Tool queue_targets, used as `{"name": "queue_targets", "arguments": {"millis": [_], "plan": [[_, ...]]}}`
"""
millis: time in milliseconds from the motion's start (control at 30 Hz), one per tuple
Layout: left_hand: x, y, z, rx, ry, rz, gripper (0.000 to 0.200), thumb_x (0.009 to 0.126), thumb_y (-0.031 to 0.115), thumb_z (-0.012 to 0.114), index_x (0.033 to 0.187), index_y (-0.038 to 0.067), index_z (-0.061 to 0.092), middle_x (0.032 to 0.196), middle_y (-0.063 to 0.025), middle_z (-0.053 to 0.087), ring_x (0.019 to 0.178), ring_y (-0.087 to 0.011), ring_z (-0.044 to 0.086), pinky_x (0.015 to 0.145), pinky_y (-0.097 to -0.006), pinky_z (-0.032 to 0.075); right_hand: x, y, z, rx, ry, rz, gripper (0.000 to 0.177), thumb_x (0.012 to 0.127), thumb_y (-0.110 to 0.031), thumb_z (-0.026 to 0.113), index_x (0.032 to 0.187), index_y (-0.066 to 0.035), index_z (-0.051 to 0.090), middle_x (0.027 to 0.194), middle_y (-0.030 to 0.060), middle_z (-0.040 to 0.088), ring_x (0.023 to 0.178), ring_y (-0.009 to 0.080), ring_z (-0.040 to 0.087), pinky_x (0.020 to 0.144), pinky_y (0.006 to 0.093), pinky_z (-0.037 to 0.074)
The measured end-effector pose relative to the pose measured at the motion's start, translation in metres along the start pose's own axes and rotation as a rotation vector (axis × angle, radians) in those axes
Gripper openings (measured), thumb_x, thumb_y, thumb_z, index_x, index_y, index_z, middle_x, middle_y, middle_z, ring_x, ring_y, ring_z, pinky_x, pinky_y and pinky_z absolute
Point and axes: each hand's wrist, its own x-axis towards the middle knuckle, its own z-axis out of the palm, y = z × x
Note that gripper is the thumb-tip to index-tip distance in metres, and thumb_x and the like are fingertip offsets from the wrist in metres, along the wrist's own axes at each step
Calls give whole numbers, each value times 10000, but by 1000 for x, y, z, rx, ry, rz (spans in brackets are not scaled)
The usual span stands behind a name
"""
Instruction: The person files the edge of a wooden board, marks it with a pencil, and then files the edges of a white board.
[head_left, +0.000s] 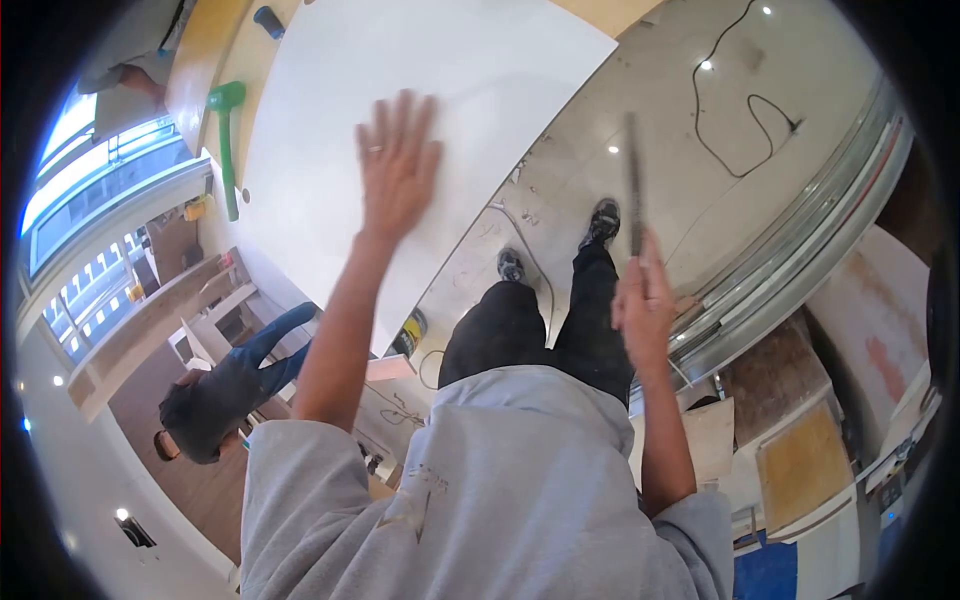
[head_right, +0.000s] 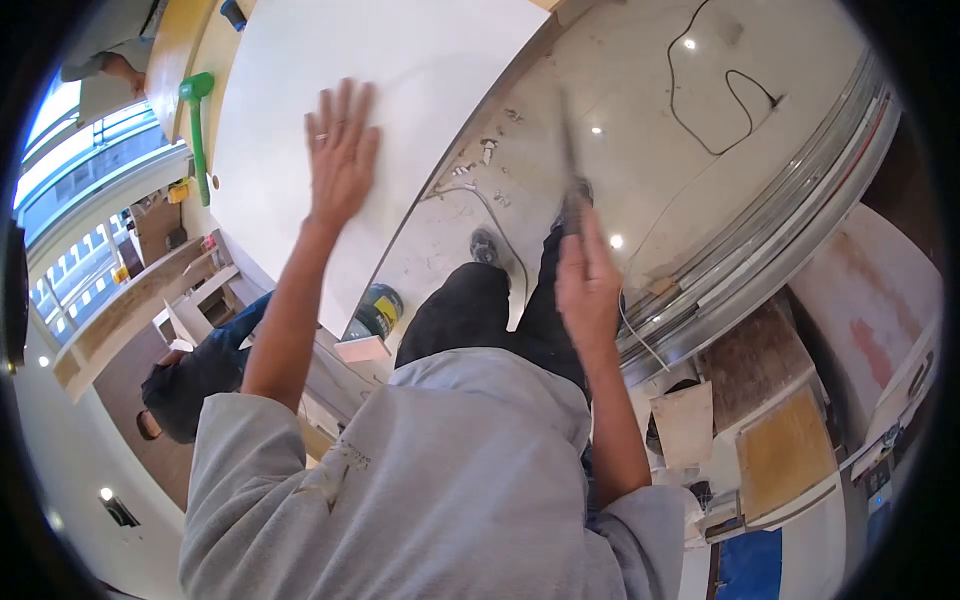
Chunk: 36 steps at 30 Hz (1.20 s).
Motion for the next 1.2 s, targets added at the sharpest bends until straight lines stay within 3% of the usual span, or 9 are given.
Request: {"name": "queue_targets", "arguments": {"millis": [100,133,267,300,433,667,767,900,1200], "plan": [[-18,-30,-5,-93,24,-55,566,1148,423,381,1691,266,401,1781,-92,306,1660,-381,191,1346,-569,56,-21,13,47,-318,-17,-450,528,1087,-173,649,1602,-146,538,936,130,747,679,268,653,668,379,556],[-19,-30,-5,-95,37,-54,568,1147,428,383,1691,265,401,1781,-92,306,1660,-381,192,1346,-570,57,-32,11,57,-353,-61,-382,561,1067,-146,669,1610,-169,530,984,149,751,724,315,666,700,414,562],[-24,-31,1,-76,78,-47,572,1149,429,378,1700,277,385,1786,-82,298,1665,-355,189,1350,-548,58,-62,54,80,-607,13,-597,586,1040,-77,681,1592,-245,572,849,120,602,655,303,582,630,434,524],[-25,-32,2,-63,85,-40,572,1151,423,373,1705,284,376,1789,-77,294,1669,-342,185,1352,-535,57,-70,62,86,-635,58,-602,645,999,-27,688,1581,-286,587,776,119,511,633,307,569,616,440,524],[-25,-34,6,-109,137,-23,569,1149,441,377,1699,294,384,1786,-76,299,1667,-350,185,1350,-551,50,-60,49,100,-838,162,-563,719,939,-36,676,1570,-369,586,798,142,560,703,384,636,673,489,559],[-28,-39,11,-104,158,-1,584,1147,455,366,1702,270,374,1783,-100,298,1668,-363,170,1347,-570,34,27,-39,135,-668,225,-459,638,993,-95,630,1568,-366,574,828,198,610,734,432,647,703,515,543],[-24,-38,13,-113,158,3,591,1147,462,359,1705,268,365,1782,-106,299,1669,-368,164,1345,-576,34,-17,24,138,-736,216,-637,646,986,-89,639,1566,-365,581,813,178,598,732,415,651,694,513,542],[-25,-40,15,-117,158,-8,597,1147,471,352,1708,268,358,1781,-112,300,1668,-374,164,1344,-581,33,-130,78,155,-752,146,-411,695,948,-37,640,1551,-381,605,789,156,560,773,392,671,697,513,560],[-27,-42,16,-137,150,6,596,1151,467,340,1715,276,342,1789,-94,285,1670,-361,160,1350,-569,21,-2,4,160,-655,240,-559,631,998,-100,627,1549,-402,583,865,216,685,790,424,697,759,507,563]]}}
